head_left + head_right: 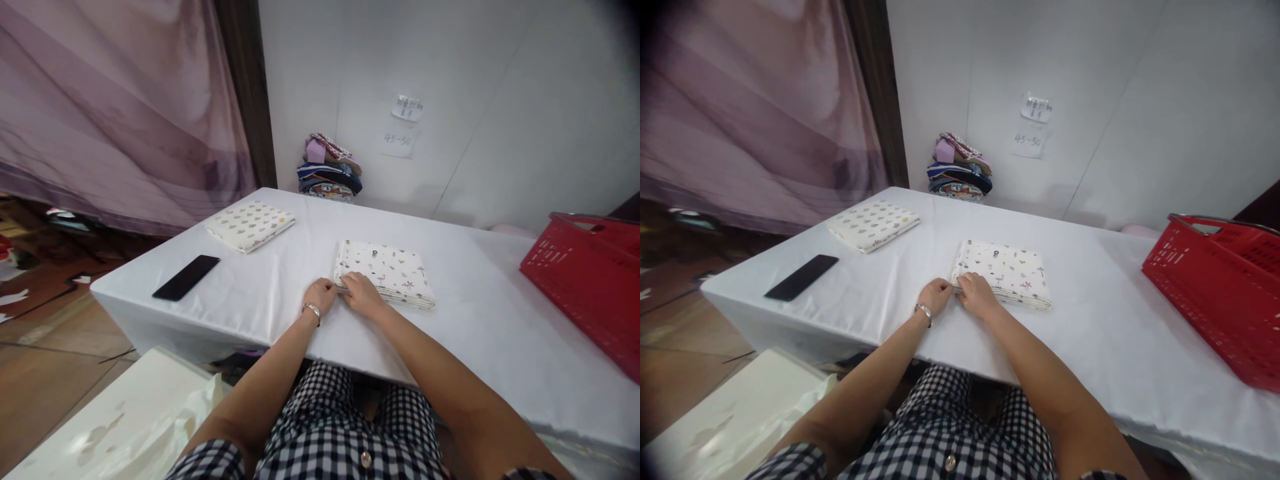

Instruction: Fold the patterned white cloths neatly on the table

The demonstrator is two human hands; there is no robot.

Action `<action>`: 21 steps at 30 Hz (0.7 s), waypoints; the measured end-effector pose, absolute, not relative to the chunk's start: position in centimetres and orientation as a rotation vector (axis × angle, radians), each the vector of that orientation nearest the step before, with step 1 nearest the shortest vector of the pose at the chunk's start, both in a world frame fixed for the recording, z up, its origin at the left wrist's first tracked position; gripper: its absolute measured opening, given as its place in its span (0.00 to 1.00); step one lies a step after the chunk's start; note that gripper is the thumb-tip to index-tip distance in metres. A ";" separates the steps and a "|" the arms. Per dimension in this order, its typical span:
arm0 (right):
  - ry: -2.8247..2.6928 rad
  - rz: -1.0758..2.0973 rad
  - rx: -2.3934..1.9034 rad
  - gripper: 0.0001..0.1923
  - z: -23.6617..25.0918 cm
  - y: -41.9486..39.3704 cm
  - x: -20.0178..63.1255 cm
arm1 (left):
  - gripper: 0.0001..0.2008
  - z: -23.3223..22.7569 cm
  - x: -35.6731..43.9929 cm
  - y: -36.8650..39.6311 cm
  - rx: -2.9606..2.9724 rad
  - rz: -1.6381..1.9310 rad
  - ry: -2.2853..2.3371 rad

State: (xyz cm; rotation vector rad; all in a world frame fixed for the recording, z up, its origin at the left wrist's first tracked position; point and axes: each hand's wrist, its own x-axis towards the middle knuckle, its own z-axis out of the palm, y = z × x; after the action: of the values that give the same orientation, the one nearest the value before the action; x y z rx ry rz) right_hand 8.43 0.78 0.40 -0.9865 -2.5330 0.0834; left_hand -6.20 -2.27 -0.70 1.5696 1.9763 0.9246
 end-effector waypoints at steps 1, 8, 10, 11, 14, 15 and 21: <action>-2.522 0.083 -0.993 0.07 0.3 0.8 8.4 | 0.07 -0.8 -6.3 -2.2 1.566 0.946 1.961; -2.391 0.248 -1.093 0.05 -0.2 1.9 8.2 | 0.08 -1.2 -6.9 -2.4 1.618 1.100 1.917; -2.364 0.284 -1.124 0.06 -0.1 2.0 8.2 | 0.07 -1.3 -6.9 -2.5 1.683 1.065 1.985; -2.350 0.298 -1.128 0.06 0.0 2.0 8.2 | 0.07 -1.4 -6.9 -2.5 1.725 1.032 2.006; -2.294 0.323 -1.129 0.06 0.1 1.8 8.1 | 0.09 -1.6 -6.6 -2.3 1.817 0.949 2.036; -2.278 0.325 -1.132 0.06 0.1 1.7 8.1 | 0.09 -1.7 -6.6 -2.1 1.829 0.933 2.042; -2.222 0.294 -1.141 0.06 -0.5 1.7 7.9 | 0.05 -1.9 -6.3 -1.3 1.794 0.947 2.038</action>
State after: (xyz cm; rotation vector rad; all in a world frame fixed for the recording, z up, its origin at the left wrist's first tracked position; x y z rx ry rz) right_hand 7.95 1.75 -0.47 -1.1408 -2.2217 0.2942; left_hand -6.31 -1.32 -1.90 1.7939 2.0377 0.9470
